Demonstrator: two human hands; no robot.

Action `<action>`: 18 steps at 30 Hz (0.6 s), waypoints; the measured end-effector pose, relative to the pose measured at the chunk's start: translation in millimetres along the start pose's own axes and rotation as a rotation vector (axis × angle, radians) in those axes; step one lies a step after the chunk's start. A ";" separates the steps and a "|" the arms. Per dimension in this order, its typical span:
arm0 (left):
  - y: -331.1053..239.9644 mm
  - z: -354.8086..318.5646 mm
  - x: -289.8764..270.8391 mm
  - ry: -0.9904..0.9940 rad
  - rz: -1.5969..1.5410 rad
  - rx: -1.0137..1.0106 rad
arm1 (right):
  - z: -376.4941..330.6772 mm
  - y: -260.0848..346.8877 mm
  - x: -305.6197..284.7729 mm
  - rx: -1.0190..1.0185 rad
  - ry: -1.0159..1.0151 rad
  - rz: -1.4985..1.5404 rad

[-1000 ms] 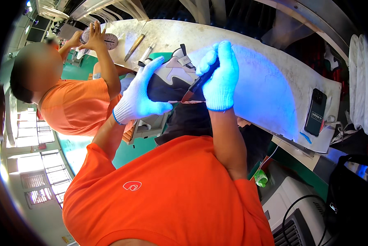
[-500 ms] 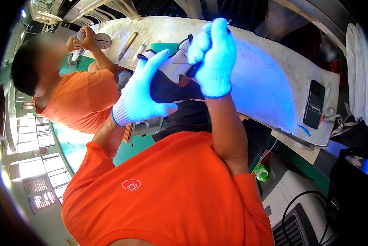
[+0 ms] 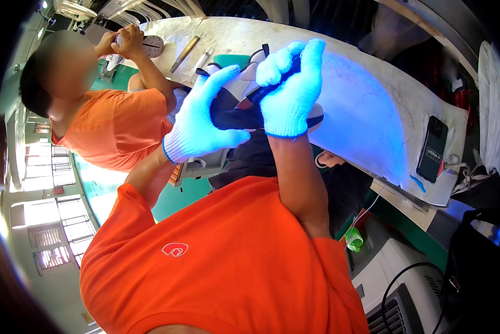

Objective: The person uses a small black tool to scrape and clean the upper and sole of a white and black sneaker. They repeatedly rotate the shoe to access different areas, including the toe box, sides, and heel, while working at a factory-style workstation.

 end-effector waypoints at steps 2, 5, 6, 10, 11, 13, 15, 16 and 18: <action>-0.2 -2.1 -0.5 -0.015 -0.025 -0.014 | -1.4 -3.0 3.9 0.018 -0.122 -0.002; -1.1 -6.1 -1.9 -0.017 -0.039 -0.020 | 3.4 -4.4 -7.2 0.061 -0.083 0.144; 0.2 -8.0 -0.6 -0.011 -0.043 -0.024 | 3.9 -3.0 -3.6 0.082 -0.037 0.216; -8.0 -9.2 -0.5 0.004 -0.013 -0.007 | -8.9 9.1 13.6 -0.052 -0.119 -0.233; -8.9 -8.9 -0.6 0.008 -0.012 -0.010 | -6.7 8.7 7.5 -0.002 -0.117 -0.145; -10.4 -4.4 -0.6 0.014 -0.051 -0.011 | 0.7 19.1 -12.1 -0.016 -0.108 -0.127; -5.5 0.3 -4.6 0.032 -0.114 -0.026 | 4.3 27.1 -23.2 -0.081 -0.135 -0.185; -1.5 1.9 -4.3 0.056 -0.147 -0.103 | 2.8 29.3 -26.0 -0.085 -0.115 -0.227; 7.5 1.0 -3.9 0.016 -0.113 -0.017 | -1.4 32.7 -33.5 -0.092 -0.076 -0.305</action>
Point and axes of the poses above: each hand's wrist, its own z-axis towards the middle knuckle, its own x-axis out of the palm, y = z × x, the point moved 4 cm from there along z, towards the middle knuckle, and after that the axes turned 9 degrees about -z, right-handed, at the moved point
